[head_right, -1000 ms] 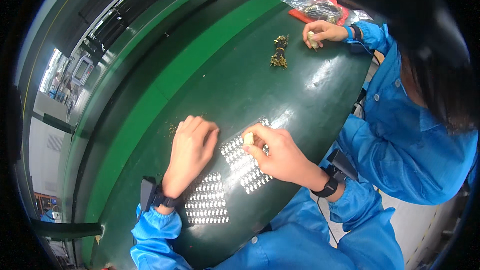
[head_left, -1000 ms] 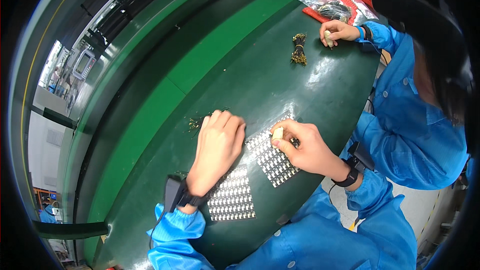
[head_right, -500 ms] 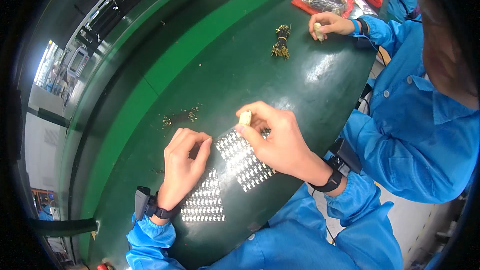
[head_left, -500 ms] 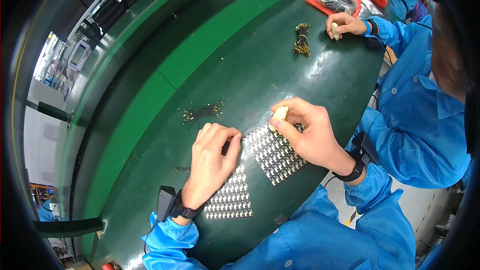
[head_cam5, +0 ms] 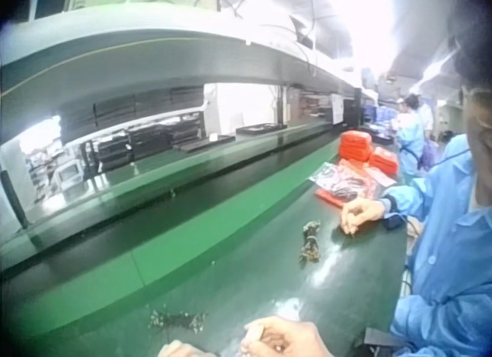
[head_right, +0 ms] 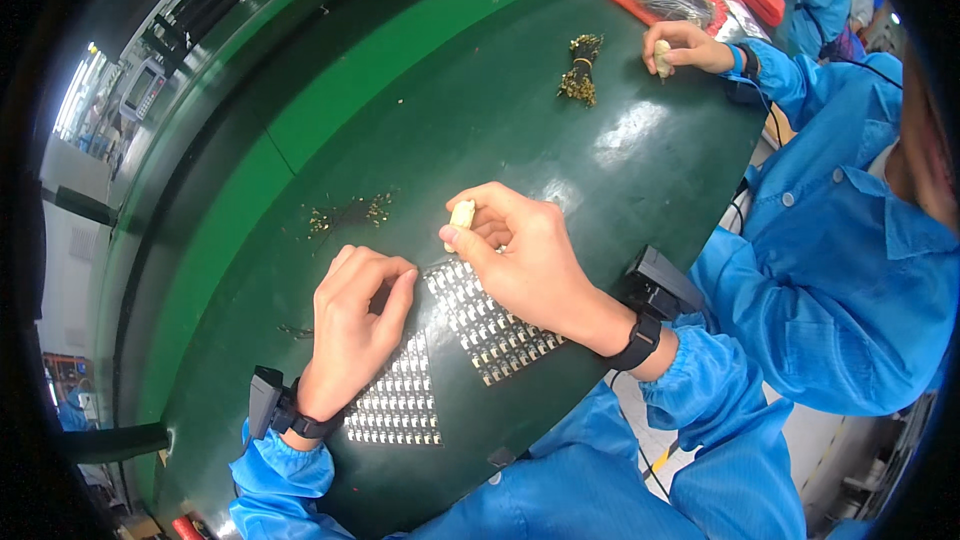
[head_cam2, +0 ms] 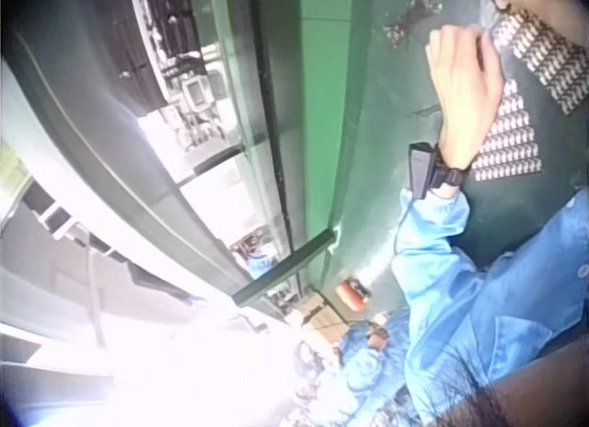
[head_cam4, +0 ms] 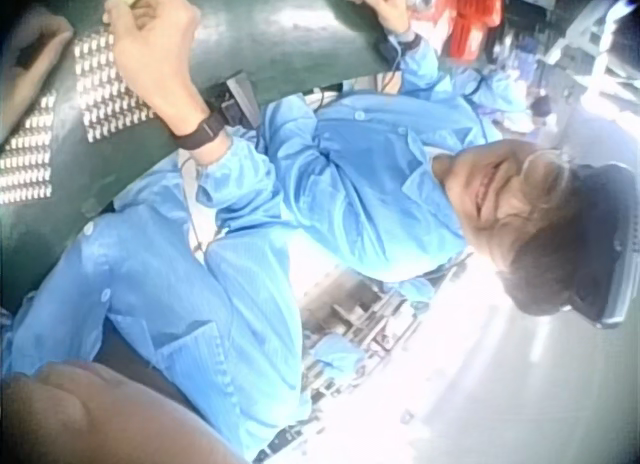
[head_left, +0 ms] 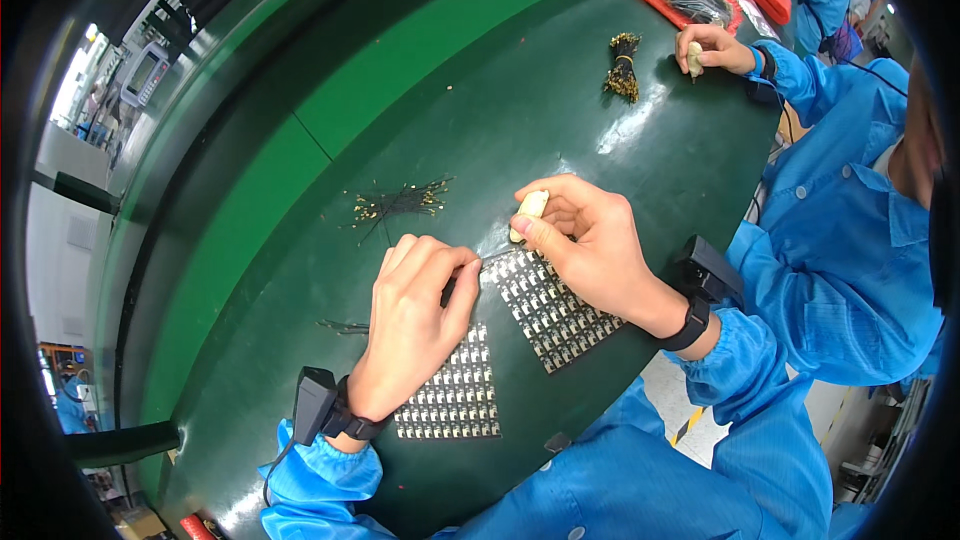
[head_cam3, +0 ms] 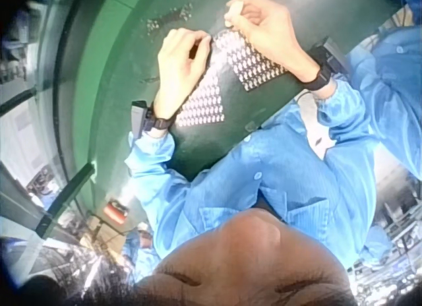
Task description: Assembling tiny electronic components onto a grid or circuit board using a adhesive putty tool.
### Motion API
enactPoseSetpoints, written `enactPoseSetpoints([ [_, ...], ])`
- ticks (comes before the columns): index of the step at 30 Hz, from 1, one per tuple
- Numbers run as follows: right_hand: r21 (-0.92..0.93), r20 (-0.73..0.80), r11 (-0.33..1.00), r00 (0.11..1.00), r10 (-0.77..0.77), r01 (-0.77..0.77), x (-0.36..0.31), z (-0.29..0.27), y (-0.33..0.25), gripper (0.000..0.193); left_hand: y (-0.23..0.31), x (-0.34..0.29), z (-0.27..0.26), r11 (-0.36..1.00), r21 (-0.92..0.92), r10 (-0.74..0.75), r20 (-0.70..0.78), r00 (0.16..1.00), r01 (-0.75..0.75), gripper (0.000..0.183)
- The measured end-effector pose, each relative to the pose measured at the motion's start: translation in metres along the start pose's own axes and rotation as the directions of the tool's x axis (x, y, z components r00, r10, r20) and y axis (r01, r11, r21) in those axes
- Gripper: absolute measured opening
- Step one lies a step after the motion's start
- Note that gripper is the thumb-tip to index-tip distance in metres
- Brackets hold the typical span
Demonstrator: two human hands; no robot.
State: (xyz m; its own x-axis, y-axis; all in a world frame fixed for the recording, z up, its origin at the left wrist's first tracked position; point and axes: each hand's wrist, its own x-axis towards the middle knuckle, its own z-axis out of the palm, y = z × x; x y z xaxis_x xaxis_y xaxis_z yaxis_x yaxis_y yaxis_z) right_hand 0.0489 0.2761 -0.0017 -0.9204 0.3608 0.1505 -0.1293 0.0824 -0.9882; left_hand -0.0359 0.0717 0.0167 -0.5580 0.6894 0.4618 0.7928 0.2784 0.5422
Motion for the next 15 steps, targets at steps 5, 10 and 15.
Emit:
enactPoseSetpoints([
  [5,-0.025,0.011,1.0,1.0,-0.012,0.012,0.0002,-0.0006,-0.0012,0.019,-0.0017,-0.0003,0.0022,1.0,0.002,0.01,0.003,1.0,-0.01,0.007],
  [10,-0.06,0.024,0.996,0.997,-0.07,0.071,0.0023,-0.002,0.0008,0.019,-0.002,0.0013,0.0033,0.999,0.012,0.035,-0.011,0.999,-0.035,0.007],
  [15,-0.106,0.023,0.989,0.995,-0.1,0.102,0.0011,-0.0022,0.003,0.019,-0.001,0.0006,0.0023,0.999,0.018,0.028,-0.001,1.0,-0.028,0.007],
])
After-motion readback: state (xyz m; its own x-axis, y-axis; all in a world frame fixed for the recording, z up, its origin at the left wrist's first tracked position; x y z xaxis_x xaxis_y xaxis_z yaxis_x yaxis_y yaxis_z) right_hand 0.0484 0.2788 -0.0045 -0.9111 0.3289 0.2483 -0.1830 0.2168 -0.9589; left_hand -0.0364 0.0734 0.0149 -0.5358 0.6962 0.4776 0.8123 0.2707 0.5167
